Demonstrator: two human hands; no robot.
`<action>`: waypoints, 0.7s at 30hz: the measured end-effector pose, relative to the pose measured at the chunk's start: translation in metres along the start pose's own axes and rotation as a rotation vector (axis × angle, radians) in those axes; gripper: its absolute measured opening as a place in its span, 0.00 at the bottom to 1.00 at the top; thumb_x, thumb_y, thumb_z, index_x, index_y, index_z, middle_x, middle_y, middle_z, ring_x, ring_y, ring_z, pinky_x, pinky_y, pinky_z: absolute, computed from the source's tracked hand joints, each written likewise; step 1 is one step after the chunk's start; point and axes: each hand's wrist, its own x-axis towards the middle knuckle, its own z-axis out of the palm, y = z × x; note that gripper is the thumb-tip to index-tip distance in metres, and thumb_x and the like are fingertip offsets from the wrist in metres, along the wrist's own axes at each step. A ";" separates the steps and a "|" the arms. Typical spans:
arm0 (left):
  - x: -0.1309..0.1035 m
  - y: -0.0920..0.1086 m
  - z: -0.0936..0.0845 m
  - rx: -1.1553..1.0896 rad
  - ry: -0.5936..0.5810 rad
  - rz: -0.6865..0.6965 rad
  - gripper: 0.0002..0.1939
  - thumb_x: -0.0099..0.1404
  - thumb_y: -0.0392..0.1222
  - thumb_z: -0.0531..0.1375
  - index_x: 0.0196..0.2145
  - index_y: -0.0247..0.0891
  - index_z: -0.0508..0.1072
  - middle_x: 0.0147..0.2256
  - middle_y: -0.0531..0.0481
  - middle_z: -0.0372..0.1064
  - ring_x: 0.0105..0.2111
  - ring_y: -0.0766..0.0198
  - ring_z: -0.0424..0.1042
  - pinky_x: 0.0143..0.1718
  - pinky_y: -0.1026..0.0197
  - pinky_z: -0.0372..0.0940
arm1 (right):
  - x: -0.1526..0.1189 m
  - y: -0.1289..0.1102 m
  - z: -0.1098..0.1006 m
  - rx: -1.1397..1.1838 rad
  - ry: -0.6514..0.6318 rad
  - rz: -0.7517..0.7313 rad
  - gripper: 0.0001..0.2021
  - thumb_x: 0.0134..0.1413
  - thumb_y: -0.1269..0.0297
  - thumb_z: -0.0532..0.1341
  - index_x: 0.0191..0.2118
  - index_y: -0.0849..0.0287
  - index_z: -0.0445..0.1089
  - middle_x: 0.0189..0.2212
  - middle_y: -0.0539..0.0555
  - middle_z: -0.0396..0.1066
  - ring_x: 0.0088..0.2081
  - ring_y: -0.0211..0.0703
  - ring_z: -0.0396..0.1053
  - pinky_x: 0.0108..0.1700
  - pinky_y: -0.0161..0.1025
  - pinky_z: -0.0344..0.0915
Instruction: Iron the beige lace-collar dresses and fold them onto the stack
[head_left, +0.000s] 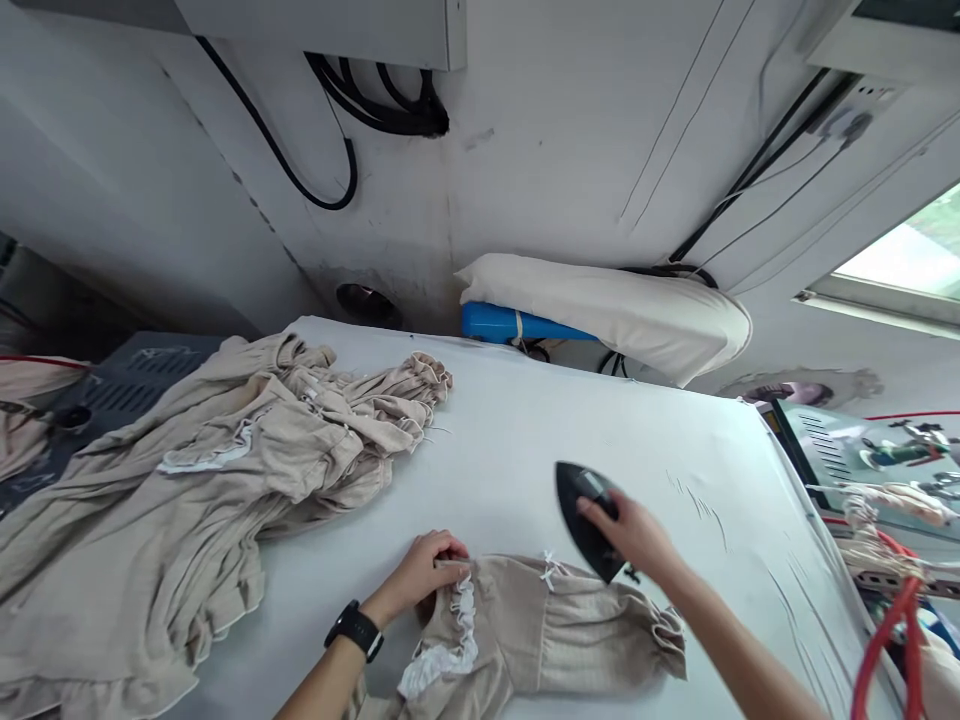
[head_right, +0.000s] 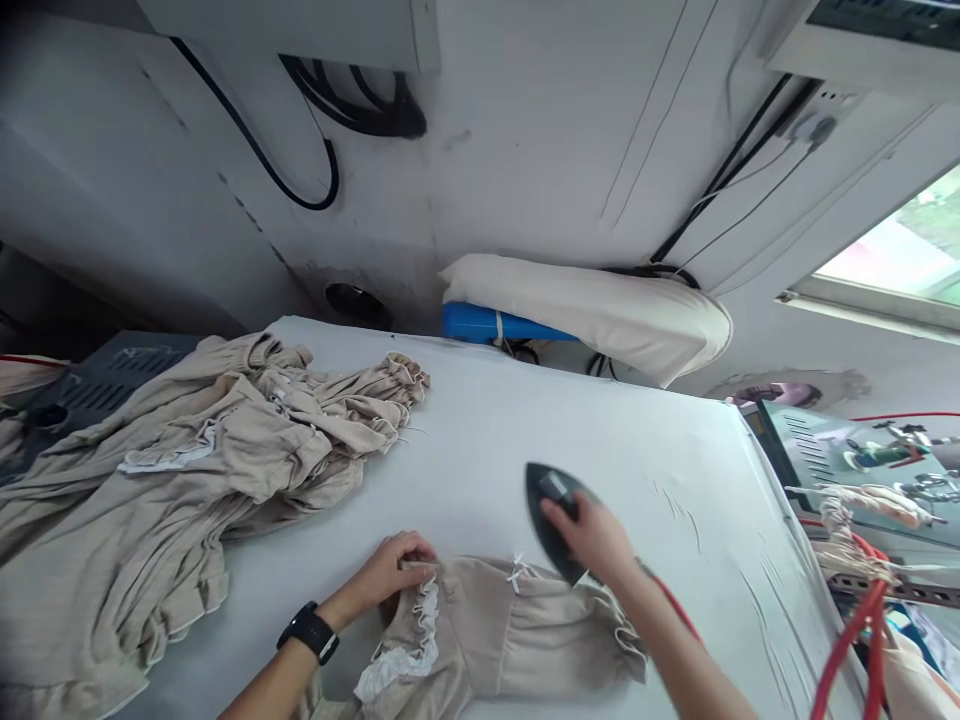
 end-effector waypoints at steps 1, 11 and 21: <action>0.000 -0.003 -0.003 -0.038 -0.020 0.002 0.15 0.60 0.52 0.68 0.41 0.41 0.82 0.40 0.49 0.77 0.44 0.56 0.72 0.47 0.58 0.61 | -0.017 -0.014 0.016 -0.019 -0.072 -0.037 0.30 0.59 0.29 0.53 0.40 0.52 0.72 0.33 0.55 0.79 0.35 0.50 0.75 0.35 0.41 0.59; -0.005 -0.010 -0.018 -0.319 -0.089 -0.045 0.18 0.60 0.54 0.68 0.40 0.37 0.81 0.37 0.49 0.75 0.39 0.58 0.69 0.45 0.58 0.62 | -0.051 -0.034 0.106 -0.132 -0.171 0.029 0.28 0.59 0.30 0.53 0.31 0.51 0.69 0.31 0.54 0.79 0.36 0.52 0.76 0.32 0.41 0.54; -0.009 -0.002 -0.009 -0.270 0.012 -0.050 0.22 0.66 0.61 0.61 0.37 0.37 0.78 0.35 0.50 0.76 0.38 0.57 0.71 0.44 0.58 0.62 | -0.087 -0.020 0.087 -0.085 -0.120 -0.006 0.29 0.56 0.29 0.56 0.33 0.53 0.74 0.32 0.55 0.80 0.36 0.51 0.77 0.34 0.40 0.59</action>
